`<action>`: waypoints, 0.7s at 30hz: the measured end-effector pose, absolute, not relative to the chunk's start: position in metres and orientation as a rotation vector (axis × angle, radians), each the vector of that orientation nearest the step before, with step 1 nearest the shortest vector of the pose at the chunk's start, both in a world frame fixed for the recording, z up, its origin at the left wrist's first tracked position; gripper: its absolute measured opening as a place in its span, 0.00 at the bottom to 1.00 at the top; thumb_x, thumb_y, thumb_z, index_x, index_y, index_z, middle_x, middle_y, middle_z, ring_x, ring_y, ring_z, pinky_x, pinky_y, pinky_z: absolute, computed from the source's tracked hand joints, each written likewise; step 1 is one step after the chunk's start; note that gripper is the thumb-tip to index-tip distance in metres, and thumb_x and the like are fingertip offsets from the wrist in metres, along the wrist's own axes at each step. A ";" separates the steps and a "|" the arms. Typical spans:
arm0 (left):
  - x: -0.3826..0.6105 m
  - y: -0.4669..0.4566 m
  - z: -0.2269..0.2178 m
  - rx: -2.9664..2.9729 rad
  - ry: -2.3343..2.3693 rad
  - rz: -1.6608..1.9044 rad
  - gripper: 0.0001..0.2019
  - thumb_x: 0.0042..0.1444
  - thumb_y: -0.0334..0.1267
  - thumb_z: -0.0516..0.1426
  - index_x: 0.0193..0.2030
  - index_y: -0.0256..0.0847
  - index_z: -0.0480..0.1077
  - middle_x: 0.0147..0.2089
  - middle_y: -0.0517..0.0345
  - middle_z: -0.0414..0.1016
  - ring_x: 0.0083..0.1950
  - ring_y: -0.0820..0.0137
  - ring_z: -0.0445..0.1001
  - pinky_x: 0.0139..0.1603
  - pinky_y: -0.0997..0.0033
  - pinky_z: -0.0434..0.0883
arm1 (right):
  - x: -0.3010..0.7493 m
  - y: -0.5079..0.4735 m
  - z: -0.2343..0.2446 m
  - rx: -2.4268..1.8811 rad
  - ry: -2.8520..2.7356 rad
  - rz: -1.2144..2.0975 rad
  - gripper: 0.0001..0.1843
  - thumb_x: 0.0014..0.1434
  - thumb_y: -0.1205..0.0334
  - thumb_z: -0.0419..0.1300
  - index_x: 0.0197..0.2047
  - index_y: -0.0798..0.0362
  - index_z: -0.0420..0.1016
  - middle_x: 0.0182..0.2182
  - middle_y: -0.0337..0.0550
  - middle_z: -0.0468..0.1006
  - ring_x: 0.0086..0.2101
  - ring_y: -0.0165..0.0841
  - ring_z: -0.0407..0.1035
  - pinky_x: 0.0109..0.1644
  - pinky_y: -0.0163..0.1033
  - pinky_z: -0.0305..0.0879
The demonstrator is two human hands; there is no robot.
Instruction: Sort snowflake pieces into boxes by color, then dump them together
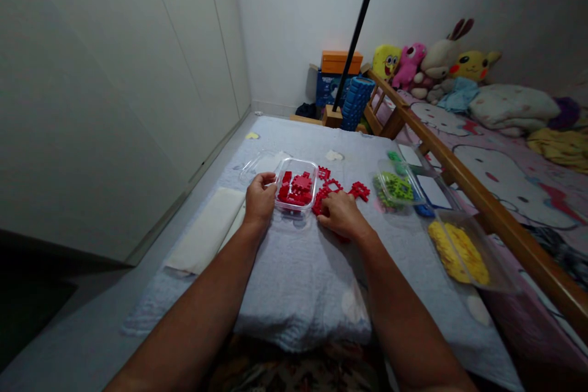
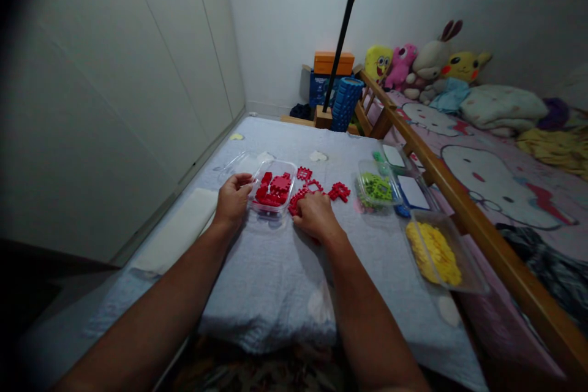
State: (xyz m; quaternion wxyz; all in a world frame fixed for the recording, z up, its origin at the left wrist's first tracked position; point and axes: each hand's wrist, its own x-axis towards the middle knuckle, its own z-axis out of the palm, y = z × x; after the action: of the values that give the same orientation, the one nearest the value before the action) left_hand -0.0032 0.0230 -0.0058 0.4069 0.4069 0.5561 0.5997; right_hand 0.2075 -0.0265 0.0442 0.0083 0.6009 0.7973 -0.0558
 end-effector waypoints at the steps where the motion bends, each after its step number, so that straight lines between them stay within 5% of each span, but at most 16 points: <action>1: -0.003 0.023 -0.006 1.024 1.397 1.513 0.14 0.44 0.32 0.58 0.41 0.39 0.73 0.40 0.55 0.78 0.39 0.68 0.75 0.45 0.67 0.73 | 0.210 -0.026 0.043 1.895 2.498 -0.168 0.08 0.62 0.59 0.63 0.37 0.53 0.82 0.42 0.51 0.82 0.45 0.43 0.71 0.43 0.42 0.58; 9: -0.003 0.023 -0.007 1.046 1.395 1.516 0.15 0.44 0.33 0.58 0.42 0.39 0.73 0.41 0.55 0.78 0.43 0.67 0.76 0.48 0.67 0.73 | 0.242 -0.018 0.040 1.987 2.833 -0.597 0.04 0.53 0.68 0.61 0.28 0.52 0.75 0.31 0.40 0.78 0.35 0.33 0.69 0.40 0.37 0.60; 14: -0.003 0.023 -0.009 1.056 1.383 1.503 0.16 0.43 0.33 0.58 0.43 0.38 0.74 0.41 0.54 0.77 0.42 0.68 0.76 0.47 0.68 0.72 | 0.241 -0.019 0.042 2.163 2.856 -1.031 0.05 0.59 0.62 0.59 0.33 0.52 0.76 0.26 0.35 0.73 0.27 0.30 0.65 0.33 0.36 0.57; 21: -0.003 0.021 -0.007 1.060 1.399 1.493 0.15 0.44 0.33 0.58 0.42 0.39 0.74 0.42 0.54 0.78 0.42 0.67 0.76 0.46 0.68 0.72 | 0.206 -0.020 0.036 2.121 3.133 -0.733 0.07 0.62 0.67 0.60 0.39 0.51 0.80 0.38 0.45 0.80 0.41 0.37 0.71 0.49 0.43 0.65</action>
State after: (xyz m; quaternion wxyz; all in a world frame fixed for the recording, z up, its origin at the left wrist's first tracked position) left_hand -0.0028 0.0211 -0.0068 0.4066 0.4204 0.5546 0.5919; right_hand 0.2065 -0.0202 0.0359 -0.3485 0.5158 0.7621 -0.1783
